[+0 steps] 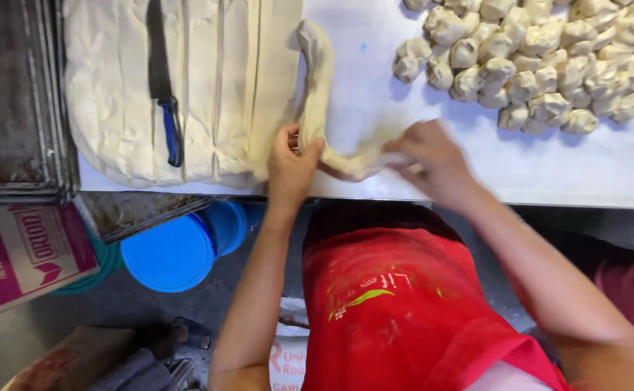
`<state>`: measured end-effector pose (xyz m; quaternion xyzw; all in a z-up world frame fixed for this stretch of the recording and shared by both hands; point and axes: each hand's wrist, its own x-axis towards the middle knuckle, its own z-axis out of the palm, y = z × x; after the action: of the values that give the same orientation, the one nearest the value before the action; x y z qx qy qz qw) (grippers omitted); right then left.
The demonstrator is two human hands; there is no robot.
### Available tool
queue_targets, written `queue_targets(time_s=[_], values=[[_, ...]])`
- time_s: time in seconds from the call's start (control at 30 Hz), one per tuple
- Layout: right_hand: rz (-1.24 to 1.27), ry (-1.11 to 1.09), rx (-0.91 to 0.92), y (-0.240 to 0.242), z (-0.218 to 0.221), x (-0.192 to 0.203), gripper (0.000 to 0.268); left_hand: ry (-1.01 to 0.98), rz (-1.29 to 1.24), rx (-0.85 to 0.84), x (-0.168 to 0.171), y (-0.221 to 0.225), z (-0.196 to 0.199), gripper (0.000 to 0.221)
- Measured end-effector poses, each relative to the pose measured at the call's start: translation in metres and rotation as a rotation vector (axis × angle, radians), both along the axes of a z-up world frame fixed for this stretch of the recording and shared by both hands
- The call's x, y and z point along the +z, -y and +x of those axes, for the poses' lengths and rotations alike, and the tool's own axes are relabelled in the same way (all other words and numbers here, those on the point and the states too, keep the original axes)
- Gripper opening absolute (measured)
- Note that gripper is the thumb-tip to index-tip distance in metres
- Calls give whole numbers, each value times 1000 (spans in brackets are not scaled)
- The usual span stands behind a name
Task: A person in a bakery is seen cutting a large sheet of dough into strips with a knife and then rapidly tearing and rolling those strips into small, uniform dough balls on a floured table.
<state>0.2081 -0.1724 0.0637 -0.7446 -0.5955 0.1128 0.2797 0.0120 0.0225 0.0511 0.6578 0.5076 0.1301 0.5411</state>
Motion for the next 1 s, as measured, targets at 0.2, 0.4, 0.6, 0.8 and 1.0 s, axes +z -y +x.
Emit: queue_targets(time_s=[0.2,0.4,0.6,0.8,1.0], values=[[-143,-413,-366,77,71,-71,87,124,898,-410,-30,92,74,78],[-197,-255,-453,89,79,-129,52,-26,836,-616,-124,126,162,50],[-9,-985,-601,44,57,-81,46,225,548,-701,-95,98,138,46],[-92,-458,-702,25,31,-124,34,68,572,-742,-70,111,122,76],[-437,-327,-506,29,87,-80,47,-99,276,-823,-69,113,167,35]])
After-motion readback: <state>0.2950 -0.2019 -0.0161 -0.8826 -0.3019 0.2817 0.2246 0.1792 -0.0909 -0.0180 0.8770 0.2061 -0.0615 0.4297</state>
